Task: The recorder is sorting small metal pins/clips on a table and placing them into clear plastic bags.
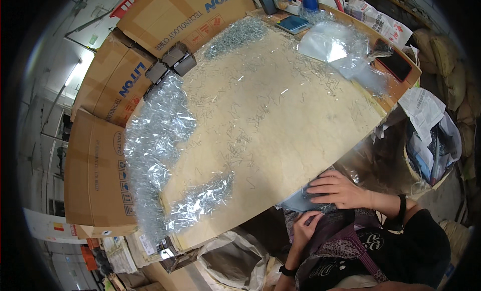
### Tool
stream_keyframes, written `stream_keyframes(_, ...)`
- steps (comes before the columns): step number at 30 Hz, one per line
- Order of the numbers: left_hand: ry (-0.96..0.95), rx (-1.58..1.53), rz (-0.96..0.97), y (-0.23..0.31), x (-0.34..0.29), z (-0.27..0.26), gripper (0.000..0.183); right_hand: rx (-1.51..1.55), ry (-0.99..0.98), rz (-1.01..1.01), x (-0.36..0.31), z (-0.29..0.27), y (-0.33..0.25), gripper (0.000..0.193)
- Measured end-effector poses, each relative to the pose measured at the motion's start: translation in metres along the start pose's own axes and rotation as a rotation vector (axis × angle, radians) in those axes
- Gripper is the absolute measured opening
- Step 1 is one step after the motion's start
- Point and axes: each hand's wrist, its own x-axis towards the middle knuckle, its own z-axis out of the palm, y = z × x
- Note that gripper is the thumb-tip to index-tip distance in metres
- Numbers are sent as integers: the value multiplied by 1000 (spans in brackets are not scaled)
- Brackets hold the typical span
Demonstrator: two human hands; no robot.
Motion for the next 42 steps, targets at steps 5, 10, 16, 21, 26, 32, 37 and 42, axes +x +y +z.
stream_keyframes(5, -49, 150, 75, 1, 0, -1, 14, -146, 163, 266, -38, 15, -11, 34)
stream_keyframes(10, -16, 53, 48, 0, 1, -1, 13, 1, -181, 559, -59, 22, -16, 32)
stream_keyframes(16, -49, 7, -2, -5, 0, -2, 11, 92, -202, 571, -65, 33, -12, 37)
stream_keyframes(21, -199, -93, -71, -27, -6, 3, 13, 615, -525, 710, -83, 52, 1, 29)
stream_keyframes(26, -323, -55, 3, -23, -6, -2, 13, 557, -518, 586, -88, 55, 4, 28)
stream_keyframes(32, -381, -15, -143, 36, 4, -28, 38, 408, -550, 539, -46, 5, -10, 27)
stream_keyframes(37, -170, -34, 132, 85, 32, -40, 84, 275, -190, 267, 10, -13, -8, 35)
stream_keyframes(42, 63, 79, 240, 88, 73, -67, 49, 205, 41, 83, 81, -21, -2, 44)
